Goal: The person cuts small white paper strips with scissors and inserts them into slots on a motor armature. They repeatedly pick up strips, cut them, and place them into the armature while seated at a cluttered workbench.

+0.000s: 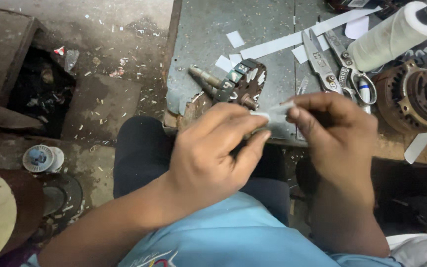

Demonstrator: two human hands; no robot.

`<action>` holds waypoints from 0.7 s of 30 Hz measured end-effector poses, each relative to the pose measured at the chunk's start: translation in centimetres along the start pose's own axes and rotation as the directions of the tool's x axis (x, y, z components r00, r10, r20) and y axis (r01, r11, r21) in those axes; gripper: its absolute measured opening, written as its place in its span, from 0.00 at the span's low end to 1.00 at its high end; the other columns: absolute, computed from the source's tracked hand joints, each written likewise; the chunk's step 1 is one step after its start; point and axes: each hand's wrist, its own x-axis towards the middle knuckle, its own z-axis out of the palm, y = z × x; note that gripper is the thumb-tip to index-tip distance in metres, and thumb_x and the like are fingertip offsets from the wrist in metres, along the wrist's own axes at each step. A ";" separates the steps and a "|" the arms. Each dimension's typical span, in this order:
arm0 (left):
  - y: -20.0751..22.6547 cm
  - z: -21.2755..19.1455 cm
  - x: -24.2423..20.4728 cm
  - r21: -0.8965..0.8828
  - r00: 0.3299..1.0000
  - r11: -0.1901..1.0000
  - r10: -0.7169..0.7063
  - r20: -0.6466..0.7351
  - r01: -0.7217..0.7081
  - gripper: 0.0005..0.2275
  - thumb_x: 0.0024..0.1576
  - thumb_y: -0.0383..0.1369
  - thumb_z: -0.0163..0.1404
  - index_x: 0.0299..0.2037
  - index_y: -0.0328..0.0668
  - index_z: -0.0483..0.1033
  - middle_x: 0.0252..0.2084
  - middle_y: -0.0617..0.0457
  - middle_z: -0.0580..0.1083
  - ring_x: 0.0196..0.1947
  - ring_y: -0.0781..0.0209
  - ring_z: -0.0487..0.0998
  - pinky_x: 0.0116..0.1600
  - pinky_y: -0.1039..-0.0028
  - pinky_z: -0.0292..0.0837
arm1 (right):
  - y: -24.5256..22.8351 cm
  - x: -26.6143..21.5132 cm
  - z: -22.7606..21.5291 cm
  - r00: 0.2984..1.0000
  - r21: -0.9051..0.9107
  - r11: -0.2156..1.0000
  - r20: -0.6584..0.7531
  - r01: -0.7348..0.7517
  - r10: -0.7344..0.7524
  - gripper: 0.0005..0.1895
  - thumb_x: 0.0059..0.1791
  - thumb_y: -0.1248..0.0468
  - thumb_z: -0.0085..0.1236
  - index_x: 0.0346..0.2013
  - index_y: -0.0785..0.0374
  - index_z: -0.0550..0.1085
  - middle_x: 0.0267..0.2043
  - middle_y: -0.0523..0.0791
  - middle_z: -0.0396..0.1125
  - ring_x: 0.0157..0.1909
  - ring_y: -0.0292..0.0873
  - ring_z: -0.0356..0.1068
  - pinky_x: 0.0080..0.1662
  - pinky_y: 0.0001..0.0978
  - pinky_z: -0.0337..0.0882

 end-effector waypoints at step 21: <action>-0.6 0.8 -1.0 -0.370 0.891 0.811 -0.399 0.219 0.454 0.04 0.63 0.24 0.51 0.45 0.34 0.77 0.36 0.51 0.81 0.34 0.69 0.84 0.37 0.78 0.81 | 2.9 -4.9 2.6 0.993 0.573 0.812 0.040 -0.112 0.109 0.09 0.51 0.80 0.62 0.46 0.76 0.76 0.45 0.55 0.74 0.44 0.43 0.76 0.49 0.31 0.78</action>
